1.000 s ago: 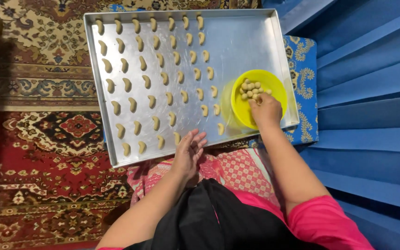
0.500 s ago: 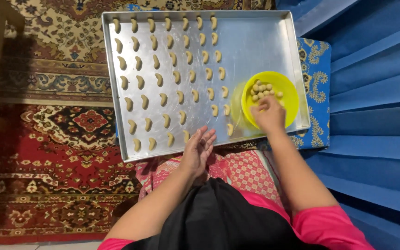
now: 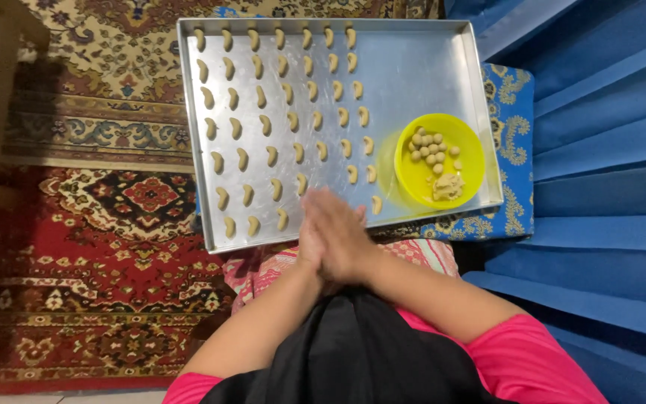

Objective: Shaping small pieces of dough into crescent-shaped cookies and arranging them on a baking tray.

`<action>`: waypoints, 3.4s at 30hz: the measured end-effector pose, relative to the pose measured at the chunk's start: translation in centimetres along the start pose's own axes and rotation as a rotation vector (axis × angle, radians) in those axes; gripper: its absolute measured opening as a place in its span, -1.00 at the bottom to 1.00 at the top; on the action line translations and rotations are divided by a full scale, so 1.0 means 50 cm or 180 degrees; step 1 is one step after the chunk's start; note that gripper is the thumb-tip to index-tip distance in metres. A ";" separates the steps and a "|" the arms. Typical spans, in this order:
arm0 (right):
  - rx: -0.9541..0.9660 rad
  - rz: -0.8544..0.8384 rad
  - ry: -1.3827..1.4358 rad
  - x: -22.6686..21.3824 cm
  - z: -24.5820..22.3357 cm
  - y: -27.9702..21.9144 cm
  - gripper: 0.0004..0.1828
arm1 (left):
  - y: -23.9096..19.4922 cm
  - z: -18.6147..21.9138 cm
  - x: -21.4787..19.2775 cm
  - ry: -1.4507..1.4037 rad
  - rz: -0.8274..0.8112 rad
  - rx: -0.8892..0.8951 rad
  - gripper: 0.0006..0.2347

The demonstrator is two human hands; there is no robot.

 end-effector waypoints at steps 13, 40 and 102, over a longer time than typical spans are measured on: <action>0.0056 -0.0553 -0.0160 -0.013 -0.044 -0.026 0.41 | -0.077 -0.018 0.127 0.1017 0.1262 -0.0315 -0.27; 0.0441 -0.0751 -0.0527 0.009 -0.008 -0.104 0.39 | -0.093 -0.025 0.136 0.0956 0.0800 -0.0364 -0.41; 0.1316 -0.1363 -0.0472 -0.004 -0.003 -0.093 0.54 | -0.087 0.001 0.192 0.0865 0.0816 -0.0013 -0.23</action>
Point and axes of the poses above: each hand's wrist, its own y-axis towards the middle knuckle, its own x-axis out of the palm, z = x × y, the point moved 3 cm from there along y, towards the middle knuckle, and after that the axes turned 12 degrees about z, right-handed, at the moved point
